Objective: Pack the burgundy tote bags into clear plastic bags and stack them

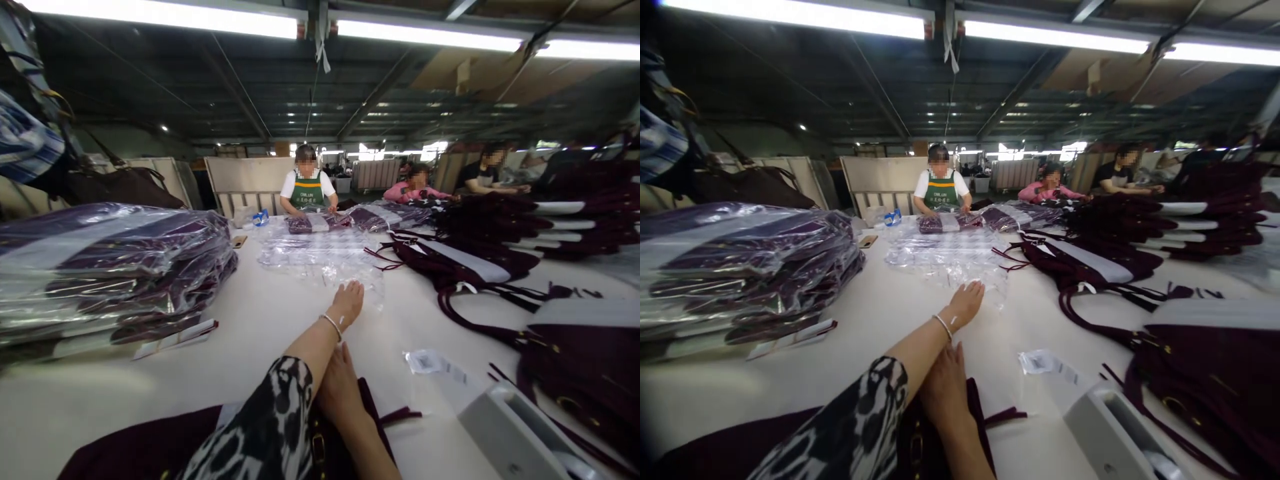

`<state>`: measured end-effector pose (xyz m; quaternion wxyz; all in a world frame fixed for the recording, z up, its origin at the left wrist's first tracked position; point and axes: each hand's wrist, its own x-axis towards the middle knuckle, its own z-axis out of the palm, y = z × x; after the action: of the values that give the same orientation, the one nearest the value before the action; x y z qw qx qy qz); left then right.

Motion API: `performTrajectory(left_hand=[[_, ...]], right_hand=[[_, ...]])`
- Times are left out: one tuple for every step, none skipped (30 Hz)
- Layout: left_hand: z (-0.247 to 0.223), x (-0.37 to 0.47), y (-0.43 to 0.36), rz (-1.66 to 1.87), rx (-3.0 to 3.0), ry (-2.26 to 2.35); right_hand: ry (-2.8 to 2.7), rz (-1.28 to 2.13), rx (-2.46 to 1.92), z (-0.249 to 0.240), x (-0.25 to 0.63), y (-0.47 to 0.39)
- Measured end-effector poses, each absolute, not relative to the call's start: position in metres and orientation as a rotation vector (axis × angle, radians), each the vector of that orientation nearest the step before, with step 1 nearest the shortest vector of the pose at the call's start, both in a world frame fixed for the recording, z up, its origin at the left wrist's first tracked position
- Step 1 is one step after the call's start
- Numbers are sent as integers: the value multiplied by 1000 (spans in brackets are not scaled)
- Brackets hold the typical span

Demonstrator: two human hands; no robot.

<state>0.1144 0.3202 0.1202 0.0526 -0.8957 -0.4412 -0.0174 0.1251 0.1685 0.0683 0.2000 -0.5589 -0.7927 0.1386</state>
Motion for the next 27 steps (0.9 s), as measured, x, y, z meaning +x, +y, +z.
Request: performTrajectory(left_hand=[[115, 120, 324, -40, -2725, -1368], [111, 123, 328, -24, -2720, -1402], [109, 123, 331, -10, -2708, -1439], [109, 119, 334, -6, -2686, -1476], [111, 112, 337, -15, -2656, -1508], [115, 102, 338, -33, -2622, -1533], [121, 90, 338, -52, -2589, -1550], [128, 74, 337, -65, -2564, -1556], [134, 57, 333, -67, -2549, -1551], [141, 37, 328, -56, -2545, -1536], [147, 15, 321, -33, -2550, -1512], [151, -7, 312, -1, -2560, -1483], [154, -29, 302, 36, -2571, -1455], [156, -50, 290, 72, -2579, -1436], [156, -71, 278, 111, -2584, -1419], [155, -90, 265, 147, -2585, -1402], [153, -107, 253, 179, -2584, -1379], [151, -122, 240, 204, -2579, -1355], [150, -136, 227, 217, -2570, -1329], [149, -149, 215, 218, -2560, -1307], [148, -160, 203, 205, -2551, -1296], [149, -170, 190, 181, -2542, -1302], [151, -179, 178, 153, -2532, -1317], [154, -186, 167, 128, -2520, -1340], [157, -192, 155, 109, -2505, -1368], [160, -195, 144, 95, -2485, -1401], [162, -196, 134, 86, -2467, -1433]], right_hand=[[-2240, 401, -1544, 67, 127, 169], [-2251, 414, -1538, 68, 127, 170], [-2241, 431, -1552, 69, 127, 170], [-2212, 451, -1582, 71, 126, 169], [-2176, 472, -1616, 73, 124, 169], [-2140, 491, -1650, 76, 123, 169], [-2112, 507, -1677, 78, 121, 168], [-2091, 519, -1699, 80, 119, 168], [-2078, 527, -1717, 81, 117, 167], [-2073, 529, -1724, 81, 116, 167], [-2072, 528, -1726, 81, 116, 167], [-2070, 524, -1727, 81, 115, 167], [-2071, 517, -1727, 80, 115, 167], [-2072, 510, -1727, 79, 115, 167], [-2076, 502, -1725, 78, 115, 167], [-2080, 495, -1724, 77, 116, 167], [-2081, 490, -1724, 76, 116, 168], [-2079, 488, -1723, 75, 116, 168], [-2074, 486, -1718, 74, 116, 168], [-2061, 484, -1712, 72, 117, 169], [-2040, 478, -1704, 71, 117, 169], [-2011, 468, -1695, 69, 117, 170], [-1969, 453, -1684, 66, 118, 172], [-1917, 433, -1667, 63, 118, 173], [-1854, 409, -1641, 60, 119, 175], [-1785, 384, -1605, 57, 119, 176], [-1715, 364, -1555, 54, 119, 177]])
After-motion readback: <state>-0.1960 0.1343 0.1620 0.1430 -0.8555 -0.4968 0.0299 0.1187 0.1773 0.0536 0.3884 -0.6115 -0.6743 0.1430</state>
